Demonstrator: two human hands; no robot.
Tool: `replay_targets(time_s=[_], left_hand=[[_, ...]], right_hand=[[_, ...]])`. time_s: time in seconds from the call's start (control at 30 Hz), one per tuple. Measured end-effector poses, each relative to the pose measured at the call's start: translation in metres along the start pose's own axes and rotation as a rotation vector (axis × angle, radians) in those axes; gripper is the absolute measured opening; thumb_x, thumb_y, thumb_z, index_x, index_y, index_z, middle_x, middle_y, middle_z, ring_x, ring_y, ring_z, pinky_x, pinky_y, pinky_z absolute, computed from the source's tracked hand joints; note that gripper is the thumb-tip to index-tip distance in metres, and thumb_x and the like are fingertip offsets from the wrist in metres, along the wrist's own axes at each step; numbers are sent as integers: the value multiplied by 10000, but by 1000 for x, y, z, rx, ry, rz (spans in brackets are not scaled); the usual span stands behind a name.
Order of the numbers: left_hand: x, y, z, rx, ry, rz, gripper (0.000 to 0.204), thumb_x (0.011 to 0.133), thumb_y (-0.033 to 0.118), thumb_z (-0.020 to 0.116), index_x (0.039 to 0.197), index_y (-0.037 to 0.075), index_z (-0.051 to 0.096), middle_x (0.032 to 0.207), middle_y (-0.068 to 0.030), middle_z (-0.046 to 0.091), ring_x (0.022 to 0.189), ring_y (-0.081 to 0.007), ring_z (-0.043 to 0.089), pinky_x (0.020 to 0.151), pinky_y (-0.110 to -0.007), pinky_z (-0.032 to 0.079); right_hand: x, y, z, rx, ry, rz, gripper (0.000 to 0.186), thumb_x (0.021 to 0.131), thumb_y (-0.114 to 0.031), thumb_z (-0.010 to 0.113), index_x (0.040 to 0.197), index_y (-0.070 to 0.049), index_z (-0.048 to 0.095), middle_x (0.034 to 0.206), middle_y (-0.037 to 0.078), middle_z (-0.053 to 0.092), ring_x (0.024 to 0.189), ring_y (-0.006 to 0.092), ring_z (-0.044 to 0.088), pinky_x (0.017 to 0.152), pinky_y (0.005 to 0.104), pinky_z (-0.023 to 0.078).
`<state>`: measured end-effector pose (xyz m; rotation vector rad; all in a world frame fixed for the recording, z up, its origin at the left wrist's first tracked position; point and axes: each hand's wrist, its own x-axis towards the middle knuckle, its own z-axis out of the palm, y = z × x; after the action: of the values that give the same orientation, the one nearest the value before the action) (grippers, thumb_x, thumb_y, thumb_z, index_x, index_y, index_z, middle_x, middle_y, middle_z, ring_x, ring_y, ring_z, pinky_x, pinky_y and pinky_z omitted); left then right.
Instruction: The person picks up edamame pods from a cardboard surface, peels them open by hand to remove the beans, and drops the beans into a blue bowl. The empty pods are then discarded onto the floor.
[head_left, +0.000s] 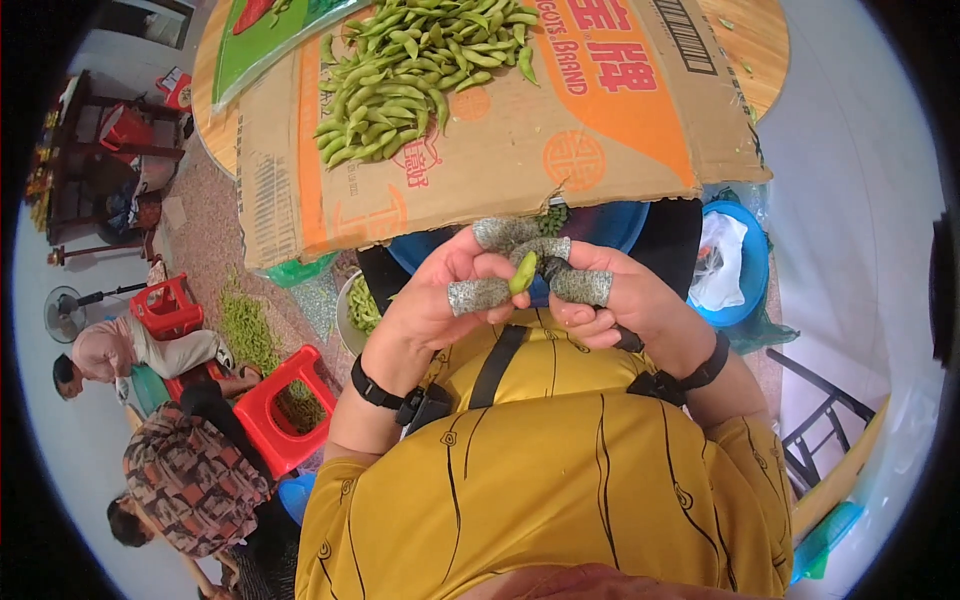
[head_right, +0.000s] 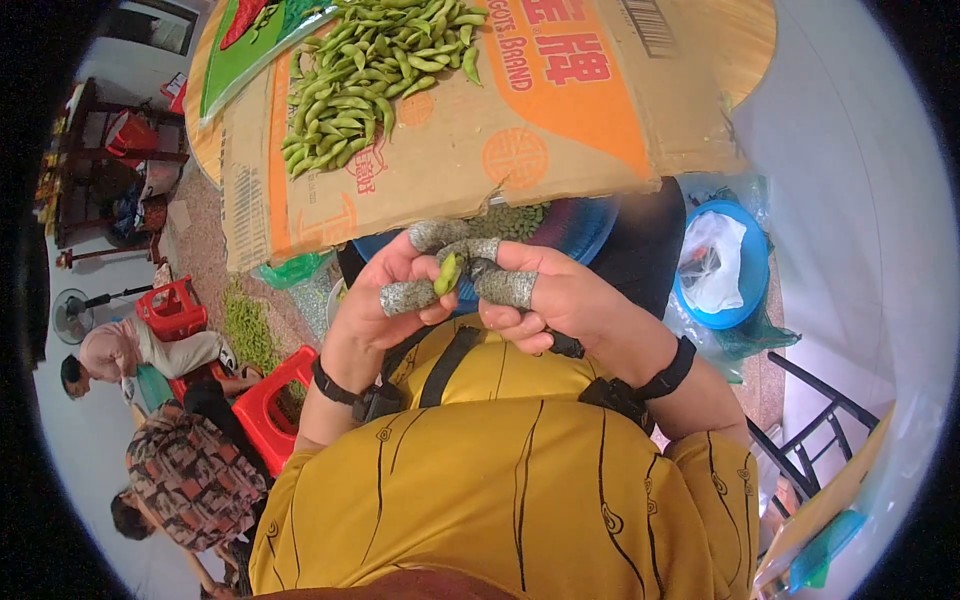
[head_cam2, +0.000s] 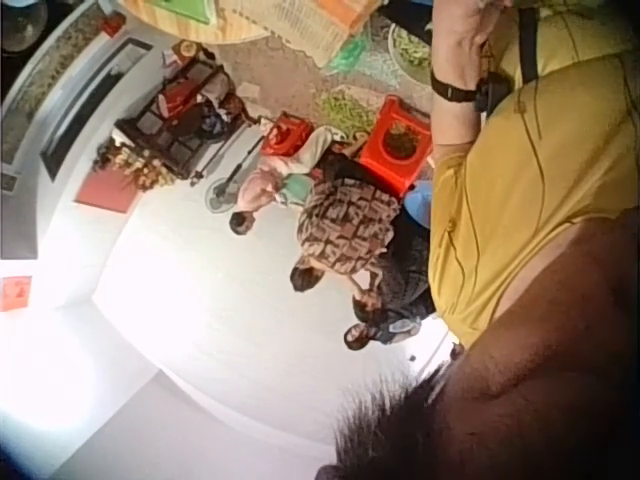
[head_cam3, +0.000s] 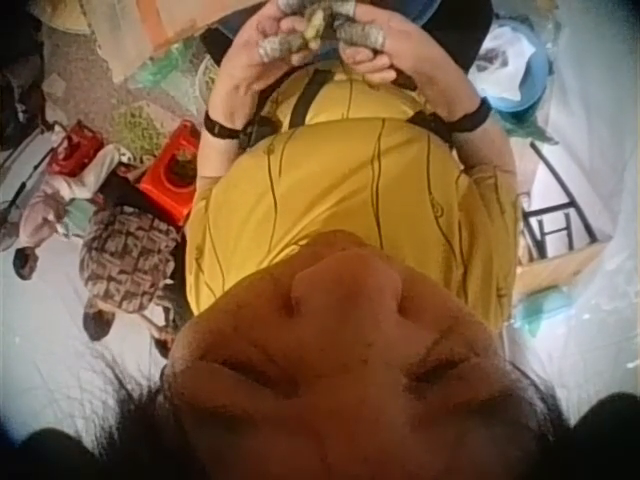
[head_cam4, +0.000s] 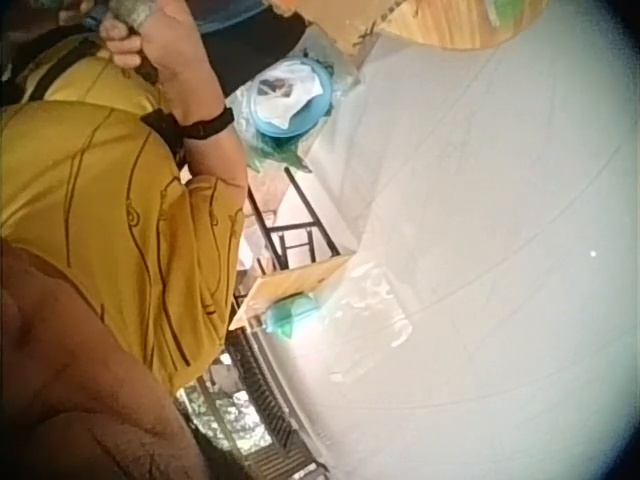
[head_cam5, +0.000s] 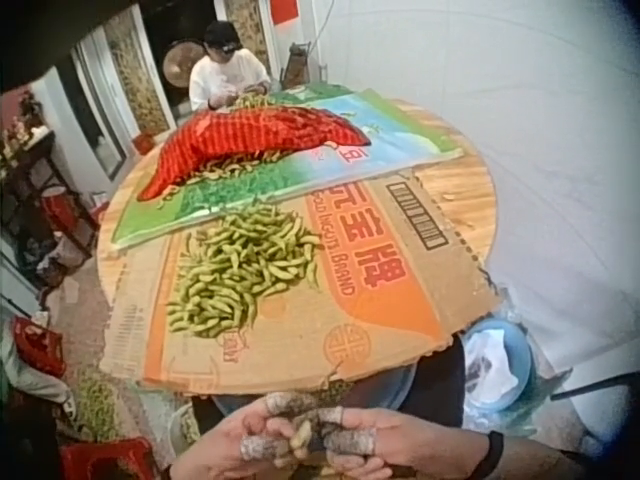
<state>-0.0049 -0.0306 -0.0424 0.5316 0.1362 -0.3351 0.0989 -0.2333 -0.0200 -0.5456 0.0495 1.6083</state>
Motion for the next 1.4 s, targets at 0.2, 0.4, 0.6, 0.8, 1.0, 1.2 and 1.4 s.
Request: replay_targets(time_s=[0.2,0.4,0.6,0.8,1.0,1.2,1.4], left_hand=[[6,-14,-6,-169,-120,-19,591,830,137,682,1329,26,383,958,-126,621,771,-158,593,616,-217,425],[11,-15,8,115,117,57,575,840,171,684,1318,38,393,987,-92,620,809,-159,599,643,-227,456],[8,-17,-3,-95,9,-26,558,840,134,677,1314,41,398,967,-122,628,750,-150,598,603,-210,452],[13,-14,-3,-162,-55,-100,564,825,124,684,1312,56,407,940,-114,632,693,-141,589,601,-217,467],[10,-17,16,1094,177,399,447,862,91,621,1268,23,447,943,-57,651,768,-121,627,659,-231,487],[4,-9,25,675,182,151,336,937,106,509,1262,27,489,901,-93,654,704,-135,606,614,-247,478],[3,-11,20,43,31,-28,354,943,206,525,1250,36,477,887,-108,642,649,-134,579,553,-225,450]], right_hand=[[12,20,-3,-1289,314,-885,331,902,-68,476,1230,-87,519,715,7,519,473,42,403,416,190,325],[10,5,0,-500,348,-303,219,919,-132,545,1117,-46,577,693,-15,547,482,38,422,429,189,332],[8,1,3,-671,307,-368,201,898,-112,576,1088,-48,586,742,-28,583,494,29,441,439,188,342],[15,5,6,-550,365,-352,194,896,-103,557,1080,-51,584,727,-27,560,499,23,442,440,190,337],[16,7,6,-586,424,-369,182,898,-95,541,1069,-42,570,707,-24,546,504,27,447,443,191,340],[13,6,12,-537,375,-372,199,886,-102,563,1074,-36,567,715,-27,555,504,27,443,449,184,342],[9,6,-8,-461,178,-323,211,893,-146,572,1079,-46,571,734,-32,575,500,25,448,457,173,341]])
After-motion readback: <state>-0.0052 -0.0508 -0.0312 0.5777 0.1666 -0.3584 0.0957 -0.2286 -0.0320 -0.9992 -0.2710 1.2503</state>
